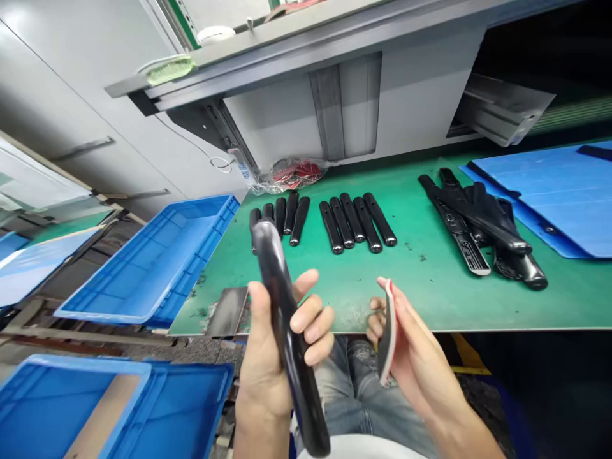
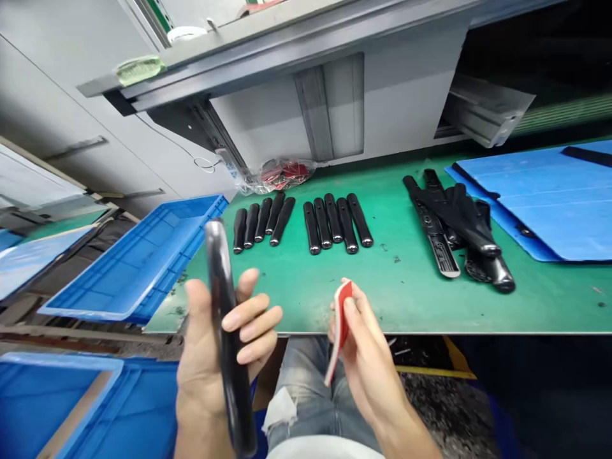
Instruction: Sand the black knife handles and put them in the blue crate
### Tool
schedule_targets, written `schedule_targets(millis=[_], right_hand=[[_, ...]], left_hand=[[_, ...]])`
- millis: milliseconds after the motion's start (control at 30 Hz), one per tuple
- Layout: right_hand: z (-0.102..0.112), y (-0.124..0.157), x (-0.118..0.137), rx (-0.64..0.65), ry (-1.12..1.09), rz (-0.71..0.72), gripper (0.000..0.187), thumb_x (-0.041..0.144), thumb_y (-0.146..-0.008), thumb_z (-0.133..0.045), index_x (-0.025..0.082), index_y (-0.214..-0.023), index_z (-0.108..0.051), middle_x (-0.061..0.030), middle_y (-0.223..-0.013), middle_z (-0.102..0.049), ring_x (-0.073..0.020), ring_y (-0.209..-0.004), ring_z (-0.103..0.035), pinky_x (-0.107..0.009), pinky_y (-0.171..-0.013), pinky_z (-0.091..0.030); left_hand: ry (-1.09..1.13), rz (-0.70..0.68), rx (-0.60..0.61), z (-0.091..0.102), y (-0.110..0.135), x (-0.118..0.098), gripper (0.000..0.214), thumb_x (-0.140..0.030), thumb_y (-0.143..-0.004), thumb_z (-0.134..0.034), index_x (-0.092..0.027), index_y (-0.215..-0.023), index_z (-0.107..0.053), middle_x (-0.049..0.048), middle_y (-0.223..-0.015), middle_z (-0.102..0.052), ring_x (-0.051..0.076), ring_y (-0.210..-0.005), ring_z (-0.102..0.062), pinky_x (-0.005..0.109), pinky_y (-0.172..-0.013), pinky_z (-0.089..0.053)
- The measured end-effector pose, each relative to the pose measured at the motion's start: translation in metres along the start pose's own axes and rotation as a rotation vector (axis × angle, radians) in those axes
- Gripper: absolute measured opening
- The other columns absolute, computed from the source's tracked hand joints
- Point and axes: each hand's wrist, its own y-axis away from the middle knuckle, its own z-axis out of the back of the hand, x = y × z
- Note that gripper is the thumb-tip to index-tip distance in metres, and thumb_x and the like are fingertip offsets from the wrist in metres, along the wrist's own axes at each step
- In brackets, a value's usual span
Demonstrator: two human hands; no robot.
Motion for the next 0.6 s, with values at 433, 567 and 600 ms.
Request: schedule_targets(millis=[433,567,600], right_hand=[[0.022,0.021,0.02,0.494,0.929,0.709,0.058,0.06,-0.109,-0.04,0.029,-0.158,-0.034,-0.0065,-0.161,-0.028,-0.0302,-0.14,-0.036,-0.041,-0.115,-0.029],[0.023,0.021,-0.001,0.722,1.232,1.312,0.037,0.039,-0.115,-0.039,0.024,-0.143,-0.057,0.0012,-0.152,-0.046,-0.0221,-0.119,-0.055,-0.033,-0.099,-0.043],[0.026,0.024,-0.01,0.759,1.23,1.362,0.03,0.034,-0.114,-0.043,0.028,-0.134,-0.064,0.0067,-0.14,-0.059,-0.0178,-0.104,-0.061,-0.029,-0.086,-0.049]], left_hand=[[-0.223,0.031,-0.355,0.0,-0.035,0.033,0.044,-0.038,-0.107,-0.039,-0.01,-0.137,-0.056,-0.0098,-0.059,-0.023,0.005,-0.043,-0.021,0.011,-0.035,-0.02],[-0.27,0.081,-0.329,-0.002,-0.037,0.031,0.042,-0.036,-0.107,-0.038,-0.011,-0.136,-0.056,-0.0097,-0.06,-0.022,0.005,-0.044,-0.02,0.011,-0.036,-0.02],[-0.311,0.063,-0.312,0.001,-0.04,0.025,0.04,-0.034,-0.108,-0.037,-0.011,-0.135,-0.057,-0.0095,-0.06,-0.021,0.006,-0.044,-0.021,0.011,-0.036,-0.019]])
